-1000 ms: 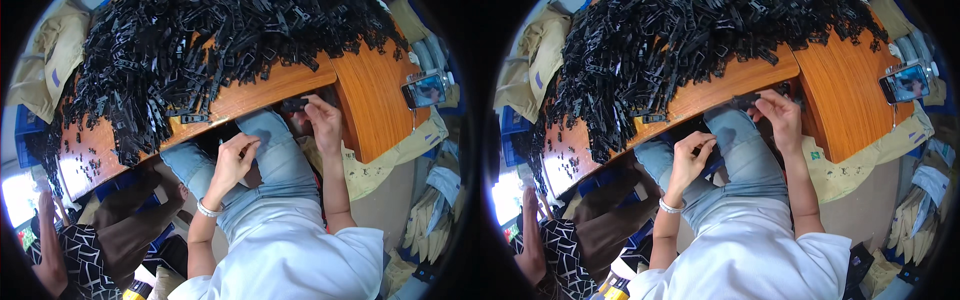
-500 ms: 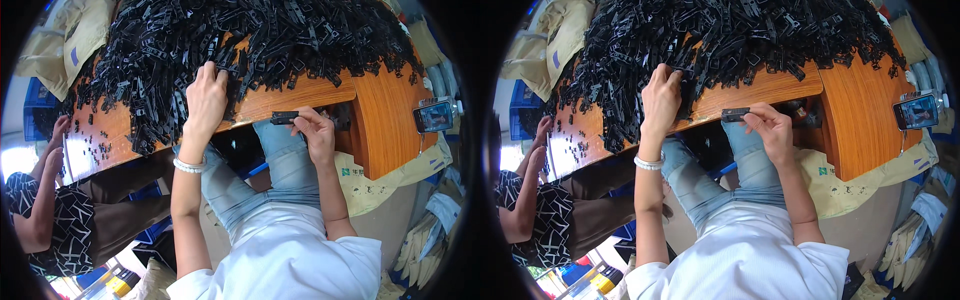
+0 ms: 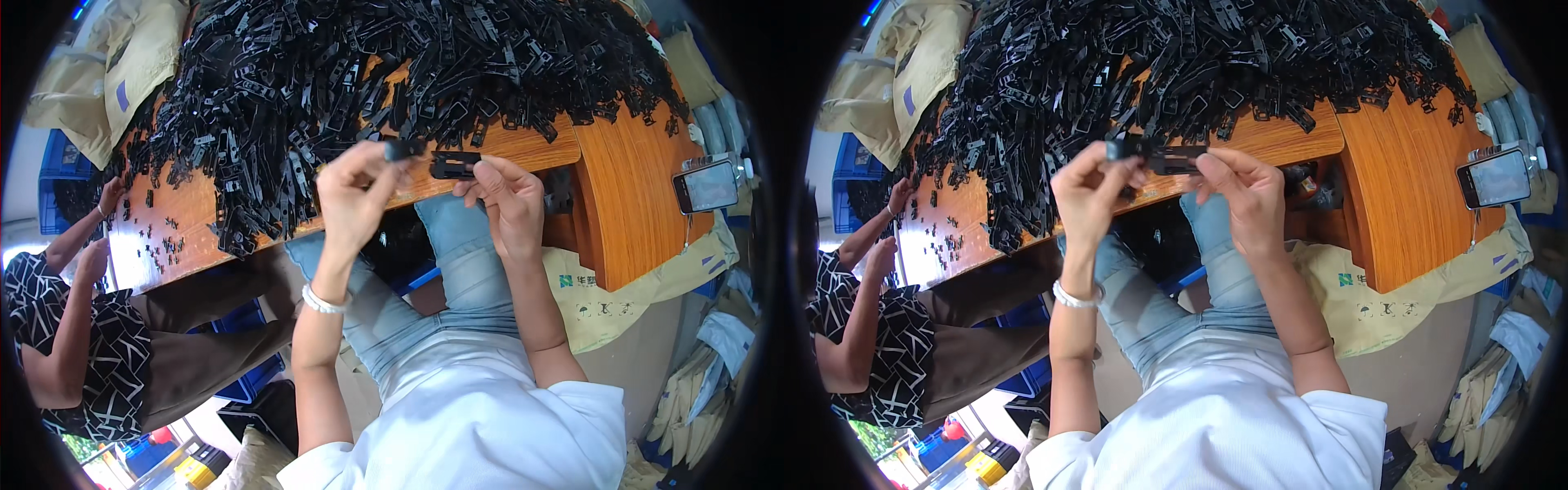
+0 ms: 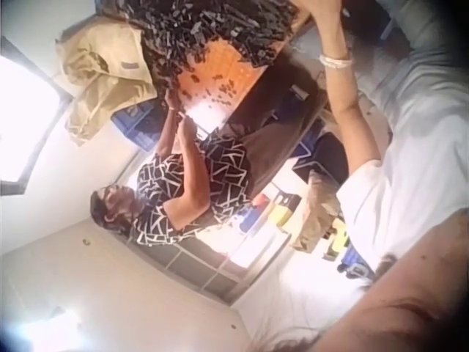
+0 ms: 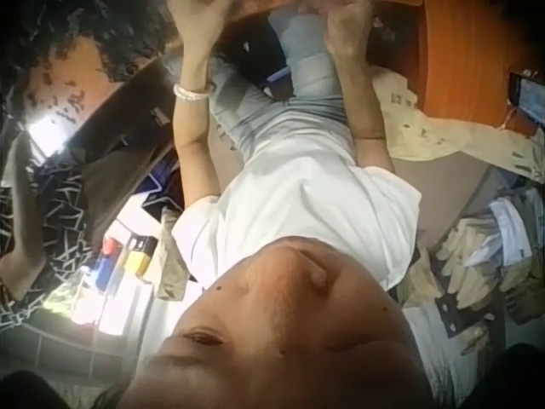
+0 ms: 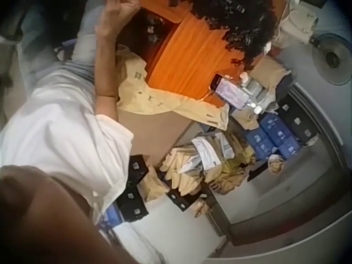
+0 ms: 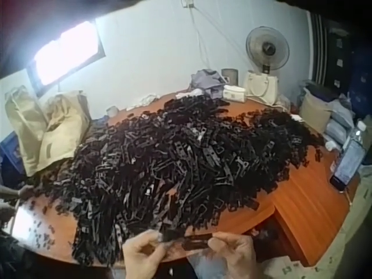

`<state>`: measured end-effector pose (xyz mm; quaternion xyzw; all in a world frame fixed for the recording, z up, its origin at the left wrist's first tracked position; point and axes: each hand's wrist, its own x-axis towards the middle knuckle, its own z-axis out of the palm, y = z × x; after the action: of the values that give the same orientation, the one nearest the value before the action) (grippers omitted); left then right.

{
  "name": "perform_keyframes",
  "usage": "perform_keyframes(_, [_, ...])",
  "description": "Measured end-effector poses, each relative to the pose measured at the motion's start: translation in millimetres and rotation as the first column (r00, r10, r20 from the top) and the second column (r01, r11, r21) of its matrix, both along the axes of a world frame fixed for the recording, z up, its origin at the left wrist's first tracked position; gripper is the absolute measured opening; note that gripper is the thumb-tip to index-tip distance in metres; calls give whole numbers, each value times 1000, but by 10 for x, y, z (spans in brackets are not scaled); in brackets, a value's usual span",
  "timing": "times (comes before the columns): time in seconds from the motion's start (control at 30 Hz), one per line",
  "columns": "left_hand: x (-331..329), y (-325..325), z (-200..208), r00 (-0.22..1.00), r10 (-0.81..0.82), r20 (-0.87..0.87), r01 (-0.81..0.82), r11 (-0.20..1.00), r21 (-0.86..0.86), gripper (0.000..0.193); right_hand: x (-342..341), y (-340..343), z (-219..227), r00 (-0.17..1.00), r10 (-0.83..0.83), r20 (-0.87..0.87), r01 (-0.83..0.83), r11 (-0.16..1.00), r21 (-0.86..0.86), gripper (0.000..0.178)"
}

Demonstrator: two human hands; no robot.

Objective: Assembling or inspecting small black plastic components at a workbench.

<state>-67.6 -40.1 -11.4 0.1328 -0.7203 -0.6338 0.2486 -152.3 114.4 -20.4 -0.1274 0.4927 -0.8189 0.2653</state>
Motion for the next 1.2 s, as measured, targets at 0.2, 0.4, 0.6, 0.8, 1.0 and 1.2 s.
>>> perform_keyframes(0.2, [105, 161, 15, 994, -90, -63, 97, 988, 117, 13, 70, -26, 112, 997, 51, -65, -43, 992, 122, 19])
perform_keyframes(0.4, [166, 155, -10, 995, -98, -34, 98, 995, -6, 13, 98, 16, 135, 998, 39, -58, -29, 985, 168, 19])
perform_keyframes(0.6, [201, 293, 168, 987, -112, 115, 64, 931, 358, 11, 152, 57, 80, 941, 121, -316, -21, 953, 303, 14])
perform_keyframes(0.8, [242, 260, 39, 983, -163, 82, 132, 945, 299, 18, 207, -20, 27, 976, 101, -194, -73, 987, 146, 21])
perform_keyframes(1.0, [92, 94, 135, 931, -345, 118, 332, 937, 112, 21, 152, 26, 10, 977, 71, -201, -50, 993, 103, 21])
perform_keyframes(1.2, [-880, -731, -108, 942, 335, 5, -161, 467, -869, 9, 167, 74, -27, 971, 127, -204, -89, 979, 184, 18])
